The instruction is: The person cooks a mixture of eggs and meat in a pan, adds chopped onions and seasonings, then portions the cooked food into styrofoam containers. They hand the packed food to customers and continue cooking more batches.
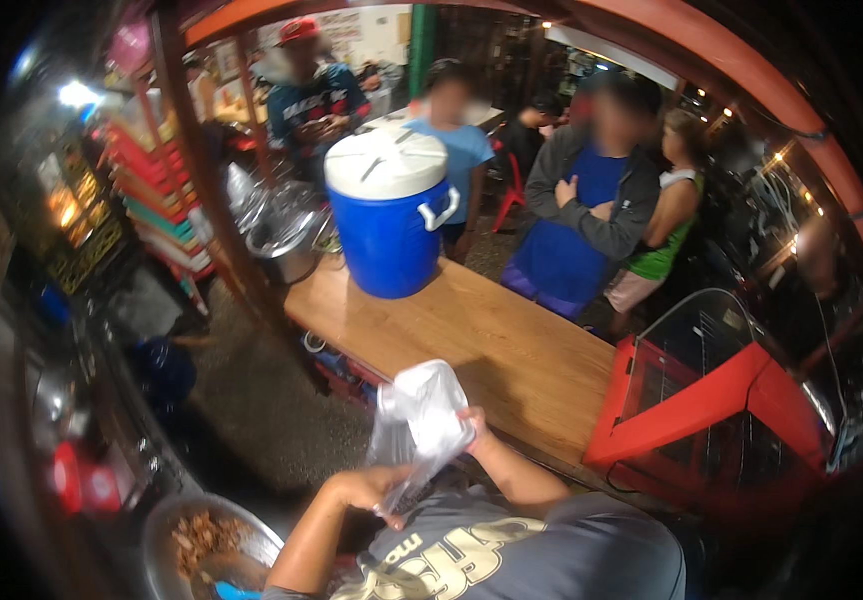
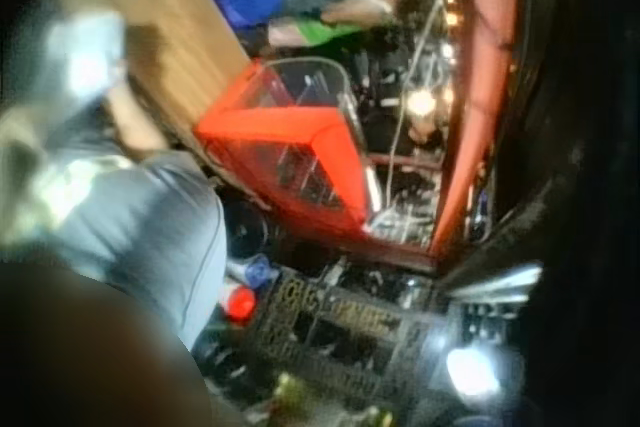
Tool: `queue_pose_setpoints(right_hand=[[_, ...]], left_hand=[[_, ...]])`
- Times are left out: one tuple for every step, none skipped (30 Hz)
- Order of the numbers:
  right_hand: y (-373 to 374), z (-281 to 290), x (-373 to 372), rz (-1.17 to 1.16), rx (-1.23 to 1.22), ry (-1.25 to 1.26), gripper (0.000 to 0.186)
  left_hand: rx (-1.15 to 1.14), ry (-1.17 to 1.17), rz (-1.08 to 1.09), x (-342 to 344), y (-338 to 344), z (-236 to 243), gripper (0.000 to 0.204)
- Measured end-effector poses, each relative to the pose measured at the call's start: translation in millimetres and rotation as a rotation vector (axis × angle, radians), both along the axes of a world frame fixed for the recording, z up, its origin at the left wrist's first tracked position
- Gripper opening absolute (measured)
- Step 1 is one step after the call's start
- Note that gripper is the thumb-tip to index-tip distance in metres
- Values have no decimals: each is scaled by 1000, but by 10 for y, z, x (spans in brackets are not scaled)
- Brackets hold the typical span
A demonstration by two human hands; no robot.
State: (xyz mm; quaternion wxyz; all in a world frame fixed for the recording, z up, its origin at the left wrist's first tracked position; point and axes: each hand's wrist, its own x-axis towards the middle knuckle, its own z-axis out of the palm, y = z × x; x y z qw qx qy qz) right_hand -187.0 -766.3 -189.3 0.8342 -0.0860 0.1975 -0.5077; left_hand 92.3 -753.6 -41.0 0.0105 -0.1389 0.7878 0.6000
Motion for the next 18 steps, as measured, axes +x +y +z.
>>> queue_pose_setpoints(right_hand=[[97, -9, -135, 10, -41, 30, 80], [191, -15, -209, 34, -56, 74, 80], [249, -21, -273, 9, -66, 65, 80], [305, -38, -316, -16, -72, 42, 81], [342, -68, -336, -55, -75, 18, 81], [369, -113, -360, -100, -79, -5, 81], [375, -162, -379, -147, -89, -28, 81], [374, -209, -406, -203, -105, -44, 81], [350, -239, -433, -253, -118, -62, 81], [327, -245, -484, -308, -115, -69, 82], [273, -213, -543, -404, -54, -62, 82], [228, -138, -610, -474, 32, -32, 83], [181, -22, -679, -578, 165, 26, 85], [102, 122, -763, -585, 111, -24, 85], [-5, 308, -822, -587, -93, 83, 87], [-86, 510, -883, -546, -420, 23, 88], [-226, 730, -979, -543, -510, -15, 87], [-341, 937, -1066, -560, -540, -18, 85]], left_hand=[[157, -58, -19, -67, -123, 80, 109], [321, -161, -59, -143, -223, 158, 112], [368, -170, -14, -272, -352, 233, 116], [334, -75, 87, -406, -480, 317, 120], [362, 442, 320, -549, -560, 398, 117], [491, 560, 447, -756, -650, 482, 101], [506, 592, 575, -966, -723, 588, 86], [359, 637, 620, -1190, -740, 707, 59], [272, 442, 683, -1330, -745, 853, 31], [-61, 224, 641, -1427, -784, 1015, 25], [-360, 11, 571, -1512, -812, 1179, 20], [-594, -17, 544, -1602, -807, 1323, 20], [-802, -24, 512, -1686, -808, 1450, 21], [-1008, -42, 482, -1784, -815, 1545, 21], [-1007, -70, 422, -1822, -812, 1616, 31], [-1016, 119, 478, -1846, -795, 1637, 34], [-1024, 353, 533, -1858, -785, 1629, 37], [-1056, 313, 571, -1836, -781, 1583, 39]])
